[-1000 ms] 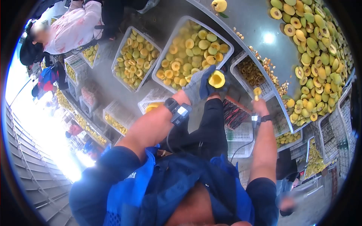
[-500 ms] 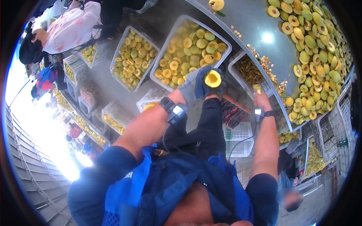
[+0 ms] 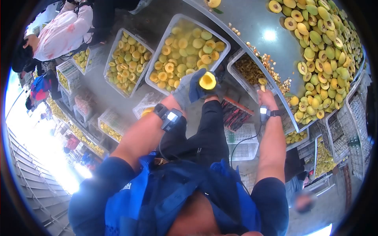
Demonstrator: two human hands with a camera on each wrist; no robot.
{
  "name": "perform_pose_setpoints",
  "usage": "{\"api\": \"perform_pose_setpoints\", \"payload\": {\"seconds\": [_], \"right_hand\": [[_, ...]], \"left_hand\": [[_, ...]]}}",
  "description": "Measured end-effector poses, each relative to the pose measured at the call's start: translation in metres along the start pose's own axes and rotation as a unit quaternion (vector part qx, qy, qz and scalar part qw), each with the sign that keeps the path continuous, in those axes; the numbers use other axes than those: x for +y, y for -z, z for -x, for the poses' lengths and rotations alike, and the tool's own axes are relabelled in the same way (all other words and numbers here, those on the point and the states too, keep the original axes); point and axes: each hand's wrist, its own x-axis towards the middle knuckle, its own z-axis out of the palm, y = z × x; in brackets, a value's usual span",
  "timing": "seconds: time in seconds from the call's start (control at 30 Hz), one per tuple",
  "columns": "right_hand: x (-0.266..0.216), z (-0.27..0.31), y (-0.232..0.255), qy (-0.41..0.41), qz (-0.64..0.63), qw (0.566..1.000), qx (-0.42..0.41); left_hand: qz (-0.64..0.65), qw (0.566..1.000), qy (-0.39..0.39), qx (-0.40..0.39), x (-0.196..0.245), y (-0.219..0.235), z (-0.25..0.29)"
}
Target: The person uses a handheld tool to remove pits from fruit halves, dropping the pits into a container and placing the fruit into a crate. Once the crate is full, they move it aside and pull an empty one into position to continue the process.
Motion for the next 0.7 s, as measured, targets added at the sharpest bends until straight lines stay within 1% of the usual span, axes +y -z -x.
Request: {"api": "perform_pose_setpoints", "payload": {"seconds": [0.03, 0.07, 0.1, 0.17, 0.2, 0.27, 0.3, 0.33, 0.37, 0.4, 0.43, 0.47, 0.5, 0.53, 0.57, 0.6, 0.63, 0.67, 0.7], "right_hand": [[0.004, 0.007, -0.002, -0.003, -0.005, 1.000, -0.012], [0.004, 0.011, -0.003, 0.005, 0.024, 1.000, 0.007], [0.001, 0.014, -0.006, 0.007, 0.024, 1.000, 0.008], [0.005, 0.015, -0.008, 0.022, 0.055, 0.997, 0.041], [0.008, 0.017, -0.008, 0.020, 0.058, 0.997, 0.040], [0.012, 0.011, -0.004, 0.022, -0.031, 0.998, 0.042], [0.014, 0.006, -0.004, 0.024, -0.031, 0.998, 0.040], [0.029, 0.001, -0.002, 0.102, 0.144, 0.978, 0.113], [0.037, -0.003, 0.000, 0.180, 0.315, 0.915, 0.175], [0.026, 0.001, 0.002, 0.111, 0.243, 0.940, 0.212], [0.034, -0.012, 0.007, 0.117, 0.278, 0.932, 0.201], [0.033, -0.012, 0.004, 0.126, 0.303, 0.924, 0.196], [0.036, -0.007, 0.004, 0.131, 0.333, 0.915, 0.187], [0.046, -0.014, 0.011, 0.133, 0.337, 0.914, 0.183], [0.059, -0.034, 0.022, 0.147, 0.386, 0.896, 0.161], [0.066, -0.045, 0.028, 0.158, 0.434, 0.876, 0.141], [0.060, -0.035, 0.023, 0.158, 0.436, 0.875, 0.140], [0.048, -0.021, 0.016, 0.126, 0.329, 0.917, 0.188], [0.031, -0.013, 0.010, 0.096, 0.214, 0.944, 0.234]], "left_hand": [[-0.128, 0.991, -0.012, -0.023, 0.008, 0.000, 0.003], [-0.255, 0.966, -0.027, -0.046, 0.013, 0.001, 0.003], [-0.254, 0.966, -0.030, -0.047, 0.011, 0.004, 0.002], [-0.357, 0.931, -0.062, -0.044, 0.010, 0.006, 0.003], [-0.355, 0.932, -0.060, -0.042, 0.010, 0.008, 0.006], [-0.370, 0.922, -0.085, -0.079, 0.028, 0.005, 0.007], [-0.371, 0.922, -0.086, -0.077, 0.025, 0.010, 0.002], [-0.028, 0.994, 0.101, -0.031, 0.016, 0.014, -0.001], [0.320, 0.909, 0.266, 0.025, 0.003, 0.021, 0.000], [0.316, 0.914, 0.248, 0.061, -0.024, 0.033, -0.004], [0.111, 0.994, 0.003, -0.019, -0.045, 0.041, 0.004], [-0.032, 0.999, -0.008, -0.014, -0.041, 0.047, 0.003], [-0.169, 0.985, -0.013, -0.007, -0.040, 0.051, 0.007], [-0.167, 0.986, -0.013, 0.000, -0.033, 0.050, 0.012], [-0.332, 0.941, -0.064, -0.001, -0.019, 0.049, 0.011], [-0.487, 0.866, -0.112, -0.002, -0.010, 0.049, 0.009], [-0.485, 0.867, -0.111, -0.001, -0.008, 0.051, 0.008], [-0.480, 0.872, -0.098, 0.001, -0.008, 0.055, 0.007], [-0.476, 0.875, -0.090, 0.004, -0.008, 0.060, 0.002]]}}
